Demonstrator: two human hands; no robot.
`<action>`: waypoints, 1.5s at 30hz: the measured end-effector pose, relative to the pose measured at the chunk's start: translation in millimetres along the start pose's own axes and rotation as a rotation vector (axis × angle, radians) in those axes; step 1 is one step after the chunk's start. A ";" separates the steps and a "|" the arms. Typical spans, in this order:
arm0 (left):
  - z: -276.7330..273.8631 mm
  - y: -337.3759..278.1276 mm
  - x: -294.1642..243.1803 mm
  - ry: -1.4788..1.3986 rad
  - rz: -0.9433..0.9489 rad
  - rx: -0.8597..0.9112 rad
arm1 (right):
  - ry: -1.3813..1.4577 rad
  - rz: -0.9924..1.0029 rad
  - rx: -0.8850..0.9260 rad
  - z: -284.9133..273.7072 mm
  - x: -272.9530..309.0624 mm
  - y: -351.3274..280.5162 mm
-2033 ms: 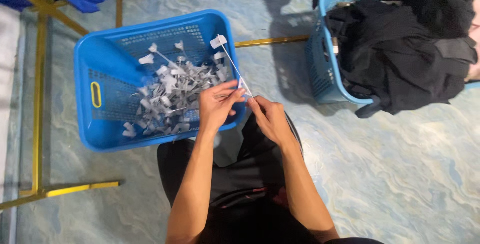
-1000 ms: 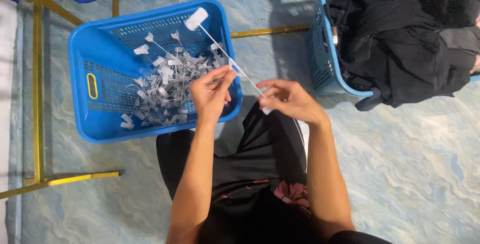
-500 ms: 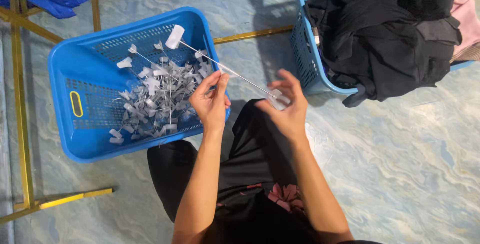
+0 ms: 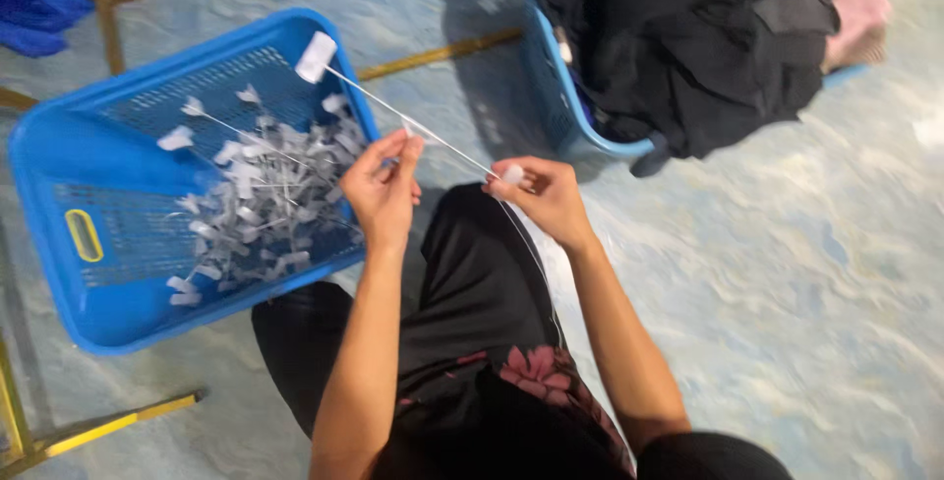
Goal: The person repeatedly picks up clothes from a blue basket, attaches them to white plastic hangers, and hangs them on a metal clothing rack. The person handles several garments including patterned and solid-colored items, using hangers to secure them before placing them on the rack.
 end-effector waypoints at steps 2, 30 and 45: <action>8.5 0.7 -1.1 -0.002 0.022 0.028 | 0.109 0.057 0.060 -7.2 -0.2 3.0; 243.9 93.4 -35.7 0.551 0.517 0.106 | -1.055 0.007 -0.472 -218.1 9.8 121.5; 291.5 84.6 54.0 0.147 -0.143 0.750 | -0.852 -0.639 -0.129 -36.7 131.8 -13.7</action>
Point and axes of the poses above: each hand's wrist, its own y-axis towards the middle knuckle, its own z-axis out of the palm, x = y × z, the point moved 9 cm from there along y, towards the middle knuckle, and after that the axes turned 11 degrees about y, right-handed, at the moved point
